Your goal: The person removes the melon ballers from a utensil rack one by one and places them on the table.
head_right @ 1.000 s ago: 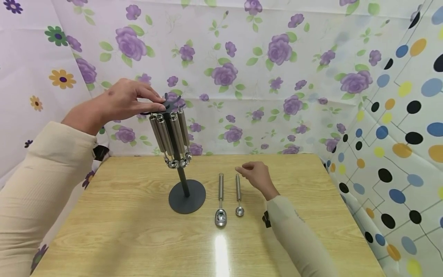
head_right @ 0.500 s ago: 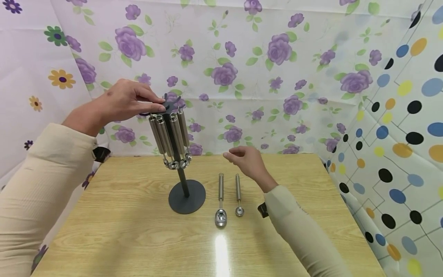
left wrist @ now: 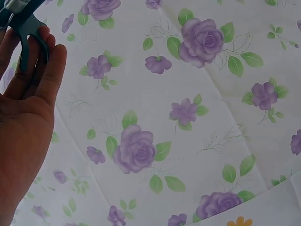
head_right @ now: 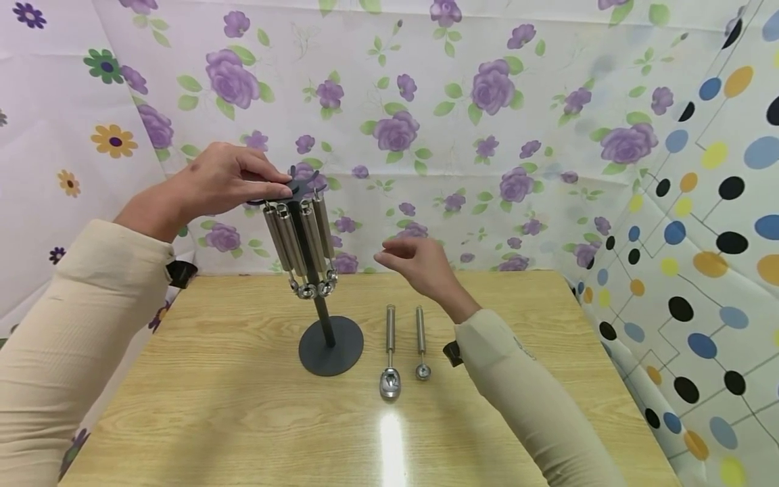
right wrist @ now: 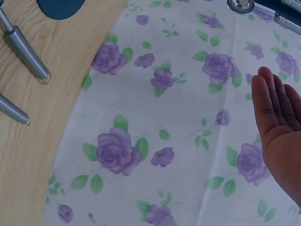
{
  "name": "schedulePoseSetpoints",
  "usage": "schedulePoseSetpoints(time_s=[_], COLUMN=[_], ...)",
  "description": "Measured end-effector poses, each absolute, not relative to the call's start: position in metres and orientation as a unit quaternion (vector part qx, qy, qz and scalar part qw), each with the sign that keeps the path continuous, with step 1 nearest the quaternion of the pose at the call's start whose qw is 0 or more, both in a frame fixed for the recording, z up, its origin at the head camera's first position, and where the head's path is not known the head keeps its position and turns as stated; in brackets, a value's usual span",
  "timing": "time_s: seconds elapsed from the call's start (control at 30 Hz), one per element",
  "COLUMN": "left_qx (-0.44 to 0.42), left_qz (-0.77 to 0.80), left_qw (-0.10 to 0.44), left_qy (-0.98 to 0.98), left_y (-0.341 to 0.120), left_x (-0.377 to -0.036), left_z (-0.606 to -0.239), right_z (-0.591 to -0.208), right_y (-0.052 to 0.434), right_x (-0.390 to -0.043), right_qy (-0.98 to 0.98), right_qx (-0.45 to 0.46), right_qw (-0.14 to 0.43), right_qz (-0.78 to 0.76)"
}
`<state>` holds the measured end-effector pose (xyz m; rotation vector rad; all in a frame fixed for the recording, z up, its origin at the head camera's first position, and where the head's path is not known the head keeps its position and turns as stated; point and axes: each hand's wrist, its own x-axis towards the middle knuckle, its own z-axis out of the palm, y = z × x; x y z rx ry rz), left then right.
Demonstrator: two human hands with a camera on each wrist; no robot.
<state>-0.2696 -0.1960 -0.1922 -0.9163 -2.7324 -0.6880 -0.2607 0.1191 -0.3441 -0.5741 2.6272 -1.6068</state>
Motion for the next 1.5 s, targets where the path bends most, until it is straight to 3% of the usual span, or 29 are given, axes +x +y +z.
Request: schedulePoseSetpoints(time_s=[0.8,1.5], left_qx=[-0.268,-0.272], left_qz=[-0.271,-0.267], left_qw=[0.044,0.049], left_qy=[-0.923,-0.923], left_y=[-0.197,-0.197], left_x=[-0.266,-0.266], left_z=[-0.194,-0.192], right_z=[-0.309,-0.307], right_y=[0.068,0.045], right_x=[-0.266,-0.272], right_qy=[0.816,0.807], right_qx=[-0.265,-0.295], right_qw=[0.005,0.003], right_qz=[-0.514,-0.512])
